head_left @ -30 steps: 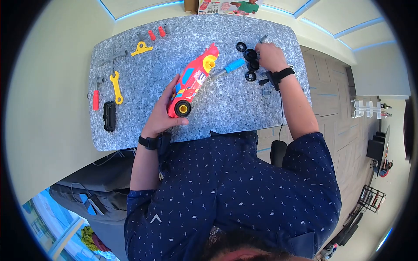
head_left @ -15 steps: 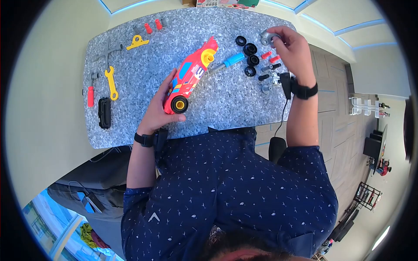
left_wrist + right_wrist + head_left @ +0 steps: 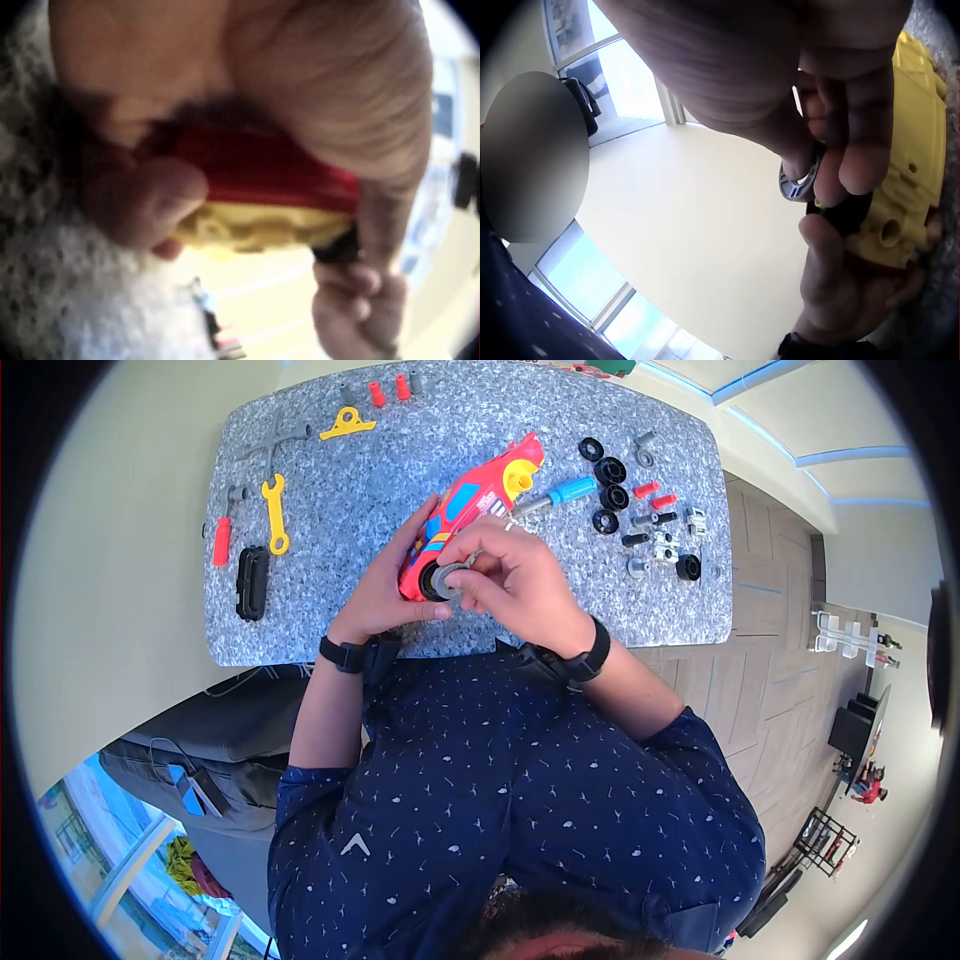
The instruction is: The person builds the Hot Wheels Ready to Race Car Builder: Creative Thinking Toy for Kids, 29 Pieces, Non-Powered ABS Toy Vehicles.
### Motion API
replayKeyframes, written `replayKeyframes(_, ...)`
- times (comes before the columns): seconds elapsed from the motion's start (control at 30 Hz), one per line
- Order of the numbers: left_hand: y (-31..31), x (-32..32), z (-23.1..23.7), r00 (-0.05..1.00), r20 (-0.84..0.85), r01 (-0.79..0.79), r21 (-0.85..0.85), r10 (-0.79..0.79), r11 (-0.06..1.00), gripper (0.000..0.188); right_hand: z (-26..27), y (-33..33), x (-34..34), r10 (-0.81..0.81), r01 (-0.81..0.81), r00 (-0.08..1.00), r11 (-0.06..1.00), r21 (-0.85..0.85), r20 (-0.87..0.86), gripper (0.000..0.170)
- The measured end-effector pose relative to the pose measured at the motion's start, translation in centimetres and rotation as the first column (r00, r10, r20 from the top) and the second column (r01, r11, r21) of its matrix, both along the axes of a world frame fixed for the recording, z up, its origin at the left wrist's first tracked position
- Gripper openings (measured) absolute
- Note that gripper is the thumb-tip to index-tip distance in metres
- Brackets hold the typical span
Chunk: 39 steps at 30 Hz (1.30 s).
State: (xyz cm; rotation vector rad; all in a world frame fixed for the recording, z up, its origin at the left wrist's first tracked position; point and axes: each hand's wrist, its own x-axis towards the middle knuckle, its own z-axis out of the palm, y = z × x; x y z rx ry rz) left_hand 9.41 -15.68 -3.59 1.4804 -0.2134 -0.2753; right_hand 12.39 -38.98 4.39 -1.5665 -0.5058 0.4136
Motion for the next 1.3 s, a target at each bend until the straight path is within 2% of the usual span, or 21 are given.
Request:
replayKeyframes(0.13,-0.2,0.1,-0.1,0.999,0.049,-0.012,0.028,0.011,1.0,0.15,-0.9,0.5,0.0,-0.032,0.059,0.969,0.993,-0.104,0.245,0.018)
replayKeyframes(0.23,-0.1,0.1,-0.1,0.998,0.058,-0.011,0.04,0.009,0.999,0.15,-1.5,0.6,0.1,-0.047,0.068,0.96,0.996,-0.066,0.276,0.017)
replayKeyframes(0.33,-0.2,0.0,0.0,0.998,0.06,-0.009,0.02,0.008,1.0,0.148,-1.4,0.5,-0.3,-0.056,0.085,0.962,0.991,-0.099,0.268,0.019)
replayKeyframes(0.43,0.0,0.1,-0.1,0.995,0.098,0.007,0.063,-0.013,0.998,0.148,-2.2,0.1,0.0,-0.013,0.041,0.904,0.998,-0.056,0.428,0.023)
replayKeyframes(0.53,0.2,0.1,-0.2,0.993,0.112,0.015,0.094,-0.026,0.995,0.149,-2.1,-0.7,0.6,0.074,-0.054,0.907,0.997,-0.06,0.415,0.037)
replayKeyframes(0.63,0.1,0.1,0.0,0.994,0.109,0.016,0.074,-0.024,0.997,0.151,-2.5,-0.7,1.2,0.106,-0.071,0.844,0.994,-0.087,0.526,0.04)
replayKeyframes(0.73,0.1,0.1,0.1,0.996,0.085,0.018,0.063,-0.023,0.998,0.152,-2.6,-0.5,1.6,0.144,-0.097,0.843,0.988,-0.117,0.518,0.04)
replayKeyframes(0.83,0.2,0.1,0.0,0.996,0.079,0.025,0.065,-0.03,0.998,0.153,-1.8,-0.5,1.7,0.195,-0.099,0.843,0.972,-0.212,0.502,0.029)
replayKeyframes(0.93,0.4,0.2,-0.3,0.998,0.057,0.031,0.043,-0.033,0.999,0.154,-2.6,-0.6,2.2,0.211,-0.138,0.82,0.975,-0.175,0.532,0.04)
replayKeyframes(1.03,0.3,0.3,-0.3,0.997,0.073,0.019,0.036,-0.022,0.999,0.154,-2.2,-1.0,2.2,0.215,-0.131,0.794,0.974,-0.185,0.569,0.04)
replayKeyframes(1.13,0.1,0.2,-0.2,0.999,0.035,0.015,-0.006,-0.015,1.0,0.154,-1.2,-2.2,1.8,0.102,-0.045,0.778,0.993,-0.108,0.62,0.042)
replayKeyframes(1.23,0.0,0.1,0.0,1.0,0.009,0.008,-0.013,-0.008,1.0,0.156,1.1,-6.6,2.0,-0.028,0.11,0.876,0.984,-0.143,0.482,0.039)
replayKeyframes(1.3,-0.1,0.1,0.3,1.0,-0.004,0.008,-0.02,-0.008,1.0,0.159,1.5,-11.0,3.3,-0.156,0.336,0.781,0.921,-0.197,0.605,0.037)
